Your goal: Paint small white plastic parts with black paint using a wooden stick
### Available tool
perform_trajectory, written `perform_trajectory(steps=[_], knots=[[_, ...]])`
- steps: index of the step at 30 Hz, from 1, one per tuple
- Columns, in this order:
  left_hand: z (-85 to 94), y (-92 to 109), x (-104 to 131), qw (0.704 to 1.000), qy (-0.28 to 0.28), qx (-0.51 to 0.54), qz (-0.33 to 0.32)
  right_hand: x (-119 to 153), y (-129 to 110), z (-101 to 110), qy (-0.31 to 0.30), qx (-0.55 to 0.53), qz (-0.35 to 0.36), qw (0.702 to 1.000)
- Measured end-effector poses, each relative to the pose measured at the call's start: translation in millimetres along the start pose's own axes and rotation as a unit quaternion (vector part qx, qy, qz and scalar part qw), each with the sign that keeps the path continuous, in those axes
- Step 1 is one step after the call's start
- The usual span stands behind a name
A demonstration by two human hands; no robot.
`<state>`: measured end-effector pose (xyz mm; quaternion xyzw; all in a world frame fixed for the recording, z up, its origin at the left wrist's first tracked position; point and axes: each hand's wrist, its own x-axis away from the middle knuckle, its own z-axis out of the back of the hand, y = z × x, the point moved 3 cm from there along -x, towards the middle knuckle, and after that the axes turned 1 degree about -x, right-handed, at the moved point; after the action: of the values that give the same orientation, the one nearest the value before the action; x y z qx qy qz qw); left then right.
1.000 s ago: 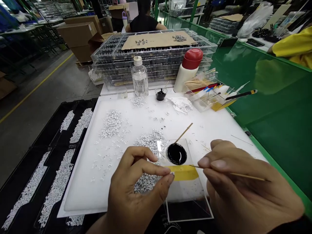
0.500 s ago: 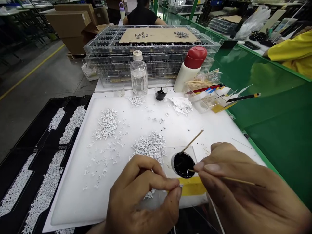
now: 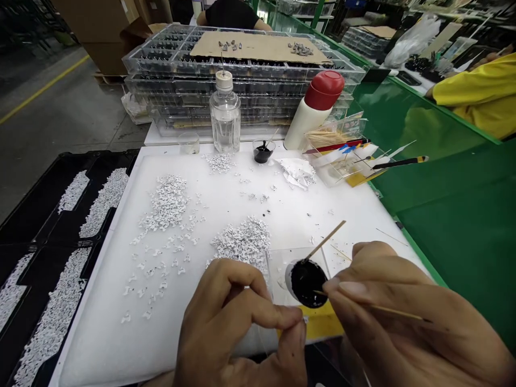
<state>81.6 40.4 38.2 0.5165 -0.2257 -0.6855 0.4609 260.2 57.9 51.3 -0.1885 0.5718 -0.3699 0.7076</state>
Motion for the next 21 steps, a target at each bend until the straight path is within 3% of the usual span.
perform_trajectory(steps=[21], knots=[[-2.5, 0.0, -3.1, 1.000, -0.003, 0.006, 0.014, 4.8, -2.3, 2.4, -0.002, -0.010, -0.006, 1.000]])
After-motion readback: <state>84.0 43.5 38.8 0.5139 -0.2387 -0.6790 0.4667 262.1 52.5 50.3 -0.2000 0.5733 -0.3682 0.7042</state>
